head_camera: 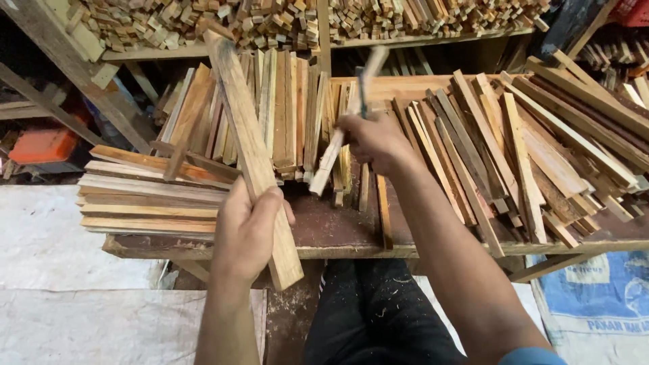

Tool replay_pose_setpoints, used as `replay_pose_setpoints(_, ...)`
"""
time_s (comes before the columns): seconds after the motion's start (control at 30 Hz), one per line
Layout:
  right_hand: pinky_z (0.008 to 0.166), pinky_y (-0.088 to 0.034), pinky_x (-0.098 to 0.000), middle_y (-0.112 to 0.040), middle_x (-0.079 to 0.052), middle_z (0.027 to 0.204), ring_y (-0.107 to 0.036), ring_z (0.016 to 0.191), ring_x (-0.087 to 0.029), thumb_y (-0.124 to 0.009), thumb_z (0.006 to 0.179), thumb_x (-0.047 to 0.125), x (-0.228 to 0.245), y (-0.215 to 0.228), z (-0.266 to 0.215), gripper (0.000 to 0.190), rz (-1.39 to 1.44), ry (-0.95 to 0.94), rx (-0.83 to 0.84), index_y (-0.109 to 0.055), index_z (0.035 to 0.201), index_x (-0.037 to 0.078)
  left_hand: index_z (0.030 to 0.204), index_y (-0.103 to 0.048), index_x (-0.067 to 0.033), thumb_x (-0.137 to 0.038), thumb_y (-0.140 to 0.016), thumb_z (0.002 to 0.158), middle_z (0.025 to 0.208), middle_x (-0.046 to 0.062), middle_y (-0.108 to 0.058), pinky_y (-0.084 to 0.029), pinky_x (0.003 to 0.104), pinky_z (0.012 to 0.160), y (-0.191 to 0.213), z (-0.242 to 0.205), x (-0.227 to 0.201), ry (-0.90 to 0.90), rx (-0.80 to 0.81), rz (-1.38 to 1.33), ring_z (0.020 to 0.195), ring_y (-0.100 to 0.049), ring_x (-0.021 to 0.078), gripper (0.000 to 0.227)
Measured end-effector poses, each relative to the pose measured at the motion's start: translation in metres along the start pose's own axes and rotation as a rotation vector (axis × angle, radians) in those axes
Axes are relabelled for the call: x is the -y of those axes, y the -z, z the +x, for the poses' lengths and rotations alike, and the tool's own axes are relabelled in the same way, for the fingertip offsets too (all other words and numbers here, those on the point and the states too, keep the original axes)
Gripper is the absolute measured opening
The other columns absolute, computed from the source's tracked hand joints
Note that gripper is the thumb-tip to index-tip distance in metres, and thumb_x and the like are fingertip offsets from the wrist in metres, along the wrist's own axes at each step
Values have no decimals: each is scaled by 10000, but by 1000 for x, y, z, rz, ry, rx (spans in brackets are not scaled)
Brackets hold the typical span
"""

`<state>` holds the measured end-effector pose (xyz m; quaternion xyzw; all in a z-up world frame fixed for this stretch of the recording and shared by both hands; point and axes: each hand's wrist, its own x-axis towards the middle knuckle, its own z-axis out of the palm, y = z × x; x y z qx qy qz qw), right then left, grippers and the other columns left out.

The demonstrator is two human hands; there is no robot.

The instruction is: Marking individual wood strips with a pencil on a workbench

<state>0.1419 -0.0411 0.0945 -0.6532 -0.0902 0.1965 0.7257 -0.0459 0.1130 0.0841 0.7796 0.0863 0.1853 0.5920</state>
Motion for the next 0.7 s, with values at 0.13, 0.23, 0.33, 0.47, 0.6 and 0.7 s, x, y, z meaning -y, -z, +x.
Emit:
replay_pose_setpoints(0.13, 349, -378, -232, -622, -121, 639, -520, 424, -127, -672, 958, 199, -18, -33, 53, 275, -330, 98, -71, -675, 992, -74, 1213, -558, 140, -161, -487, 958, 646, 154, -680, -512, 345, 567, -9, 17, -17, -13, -1, -2, 608, -629, 234, 401)
replay_pose_setpoints(0.23, 867, -579, -493, -756, -226, 1075, -730, 1072, -400, -695, 907, 418, -55, -49, 87, 502, -680, 129, -100, -734, 1224, 31, 823, -672, 11, -244, -516, 925, 557, 154, -679, -520, 401, 560, -13, 25, -30, 83, -20, 122, 537, -657, 274, 316)
replay_pose_setpoints(0.33, 894, -585, -455, -784, -126, 999, -730, 1057, -373, -775, 800, 450, -67, -45, 97, 368, -793, 178, -156, -810, 1098, 236, 883, -662, 6, -234, -517, 921, 585, 140, -700, -527, 353, 560, -12, 28, -29, 91, -16, 128, 557, -675, 241, 283)
replay_pose_setpoints(0.47, 820, -558, -405, -754, -92, 856, -731, 912, -326, -760, 820, 519, -63, -31, 75, 340, -640, 166, -164, -810, 999, 235, 903, -652, 22, -215, -509, 931, 586, 138, -699, -524, 350, 551, -15, 30, -22, 43, 4, 93, 564, -675, 232, 278)
replay_pose_setpoints(0.6, 640, -508, -365, -633, -52, 551, -614, 597, -218, -640, 931, 588, -47, -5, 8, 466, -513, 152, -191, -780, 782, 169, 908, -631, -18, -248, -516, 939, 615, 135, -722, -553, 352, 571, -24, 27, -20, 48, 1, 29, 586, -696, 224, 259)
replay_pose_setpoints(0.7, 544, -469, -283, -630, -49, 511, -587, 519, -157, -627, 1009, 317, -35, 3, -85, 390, -398, 392, -52, -717, 690, 111, 1015, -604, 4, -295, -491, 990, 686, 180, -709, -574, 372, 568, -51, 24, -6, 9, 35, -66, 629, -701, 246, 320)
